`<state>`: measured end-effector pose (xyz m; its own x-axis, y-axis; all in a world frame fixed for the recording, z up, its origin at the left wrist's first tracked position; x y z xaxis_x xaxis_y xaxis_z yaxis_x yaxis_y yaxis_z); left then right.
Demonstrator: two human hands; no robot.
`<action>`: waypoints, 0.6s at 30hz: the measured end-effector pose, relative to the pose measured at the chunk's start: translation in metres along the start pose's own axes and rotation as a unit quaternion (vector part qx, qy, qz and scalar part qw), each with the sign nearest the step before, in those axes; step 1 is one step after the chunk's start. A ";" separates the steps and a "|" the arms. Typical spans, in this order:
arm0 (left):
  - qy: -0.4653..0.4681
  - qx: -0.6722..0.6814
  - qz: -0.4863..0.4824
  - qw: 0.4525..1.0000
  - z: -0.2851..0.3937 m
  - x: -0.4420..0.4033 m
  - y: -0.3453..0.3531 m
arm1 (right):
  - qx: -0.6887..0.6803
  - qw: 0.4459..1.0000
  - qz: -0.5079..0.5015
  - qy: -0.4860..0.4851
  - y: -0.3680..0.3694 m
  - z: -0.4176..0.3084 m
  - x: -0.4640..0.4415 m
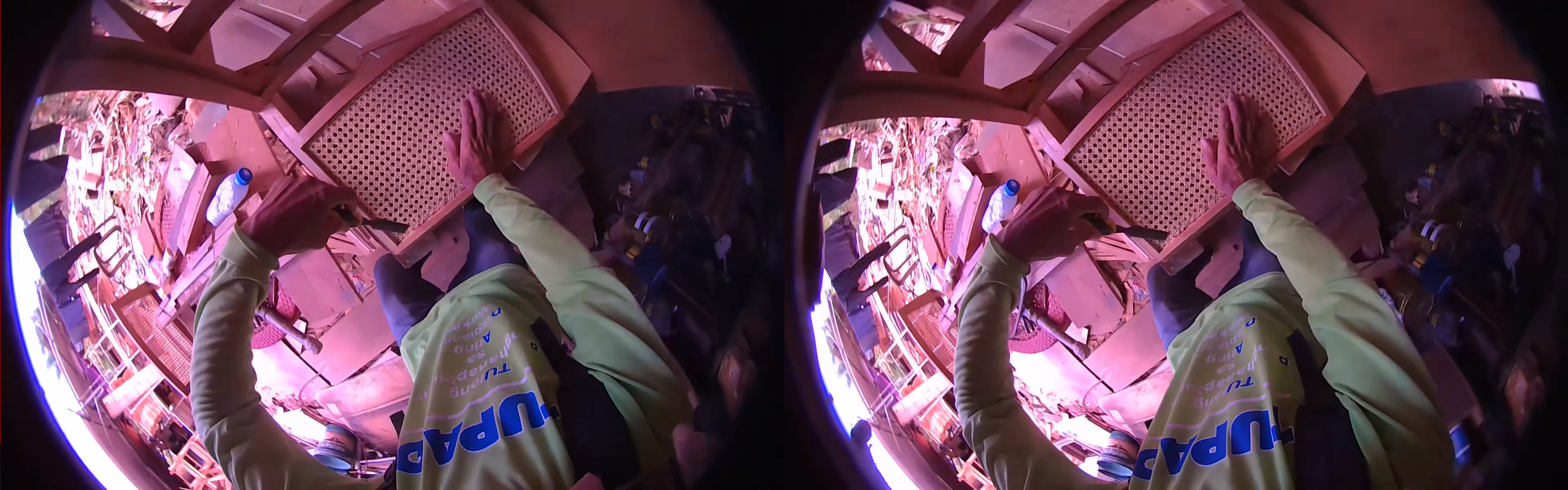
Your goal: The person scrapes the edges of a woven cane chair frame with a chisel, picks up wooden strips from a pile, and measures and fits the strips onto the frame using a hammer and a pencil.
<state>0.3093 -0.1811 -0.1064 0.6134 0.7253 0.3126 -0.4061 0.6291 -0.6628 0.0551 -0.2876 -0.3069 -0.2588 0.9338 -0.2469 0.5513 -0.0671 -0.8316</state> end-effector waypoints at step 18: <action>0.053 -0.098 -0.160 0.981 -0.082 -0.040 0.018 | 0.009 0.998 -0.010 0.055 0.004 -0.001 0.010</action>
<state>0.3332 -0.2214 -0.1872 0.7592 0.4600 0.4605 -0.0499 0.7466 -0.6634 0.0552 -0.2786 -0.3121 -0.1800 0.9681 -0.1745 0.5317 -0.0535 -0.8453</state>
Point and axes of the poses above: each hand's wrist, its own x-axis away from the middle knuckle, its own y-axis out of the palm, z = x × y, the point moved 6 cm from there along -x, towards the middle knuckle, and after that the axes turned 13 degrees about y, right-handed, at the moved point
